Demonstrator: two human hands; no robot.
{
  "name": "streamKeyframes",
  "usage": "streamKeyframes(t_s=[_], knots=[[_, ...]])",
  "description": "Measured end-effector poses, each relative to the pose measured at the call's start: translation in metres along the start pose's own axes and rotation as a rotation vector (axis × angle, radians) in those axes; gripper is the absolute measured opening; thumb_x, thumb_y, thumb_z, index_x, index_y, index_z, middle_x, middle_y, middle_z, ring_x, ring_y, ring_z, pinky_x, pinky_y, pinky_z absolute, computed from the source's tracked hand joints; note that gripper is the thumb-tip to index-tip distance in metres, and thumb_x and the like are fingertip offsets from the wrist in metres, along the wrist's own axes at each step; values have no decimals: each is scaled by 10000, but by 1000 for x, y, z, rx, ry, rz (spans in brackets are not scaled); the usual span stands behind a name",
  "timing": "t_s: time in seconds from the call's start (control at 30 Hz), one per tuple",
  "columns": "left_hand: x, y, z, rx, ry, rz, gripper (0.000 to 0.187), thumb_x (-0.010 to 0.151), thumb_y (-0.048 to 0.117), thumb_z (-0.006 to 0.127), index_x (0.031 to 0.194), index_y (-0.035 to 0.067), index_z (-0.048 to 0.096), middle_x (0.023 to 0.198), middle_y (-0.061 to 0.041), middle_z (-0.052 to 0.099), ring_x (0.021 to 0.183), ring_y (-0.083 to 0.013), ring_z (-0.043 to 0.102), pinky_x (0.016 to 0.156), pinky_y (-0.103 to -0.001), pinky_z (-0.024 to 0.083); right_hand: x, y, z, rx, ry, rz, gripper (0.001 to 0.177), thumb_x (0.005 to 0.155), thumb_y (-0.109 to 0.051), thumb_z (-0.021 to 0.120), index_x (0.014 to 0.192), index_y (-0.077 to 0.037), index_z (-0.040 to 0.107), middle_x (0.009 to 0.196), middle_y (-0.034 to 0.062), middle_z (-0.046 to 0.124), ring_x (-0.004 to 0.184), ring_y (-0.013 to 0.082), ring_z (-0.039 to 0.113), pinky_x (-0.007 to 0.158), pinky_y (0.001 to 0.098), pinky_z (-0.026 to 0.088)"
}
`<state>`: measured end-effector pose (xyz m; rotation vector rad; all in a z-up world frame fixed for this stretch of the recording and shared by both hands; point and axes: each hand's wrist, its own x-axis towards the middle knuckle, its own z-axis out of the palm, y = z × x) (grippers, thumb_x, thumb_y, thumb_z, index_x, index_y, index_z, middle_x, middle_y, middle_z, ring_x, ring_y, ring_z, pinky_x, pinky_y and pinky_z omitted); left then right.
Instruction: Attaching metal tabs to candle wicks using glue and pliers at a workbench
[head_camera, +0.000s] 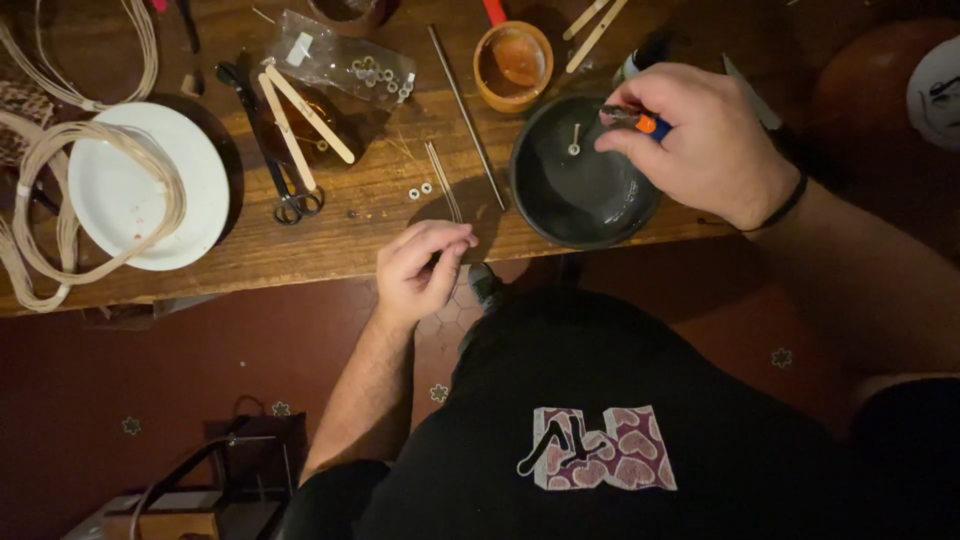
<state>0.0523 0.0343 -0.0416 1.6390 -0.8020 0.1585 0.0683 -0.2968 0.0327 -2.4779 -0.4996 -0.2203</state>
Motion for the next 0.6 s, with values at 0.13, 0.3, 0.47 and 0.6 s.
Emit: streamKeyframes(t_s=[0.13, 0.3, 0.47, 0.6], knots=[[0, 0, 0, 1, -2, -37, 137, 1036, 46, 597, 1100, -30, 690, 945, -134, 746, 871, -248, 742, 818, -326, 624, -2, -4, -7, 47, 17, 7, 233, 975, -65, 879, 1045, 30, 678, 1051, 130, 733, 972, 283, 682, 896, 387, 509], [2, 2, 1, -33, 35, -19, 121, 1028, 11, 601, 1096, -25, 695, 948, -138, 740, 859, -244, 739, 811, -322, 633, -20, -11, -18, 45, 87, 34, 232, 959, 16, 897, 1046, 46, 685, 1059, 145, 718, 967, 289, 658, 920, 384, 500], [8, 19, -5, 31, 83, -71, 123, 1037, 73, 614, 1065, -10, 701, 932, -137, 739, 856, -255, 732, 815, -340, 609, -61, 1, -15, 52, 249, -3, 213, 925, 187, 830, 1071, 136, 684, 1098, 275, 684, 1002, 390, 650, 934, 470, 534], [15, 39, -17, 269, 63, -59, 110, 1013, 34, 630, 1041, -26, 718, 991, -157, 750, 912, -290, 742, 865, -375, 611, -112, 30, 3, 68, 360, 79, 264, 851, 158, 691, 1110, 157, 644, 1141, 312, 633, 1057, 432, 609, 957, 493, 509]])
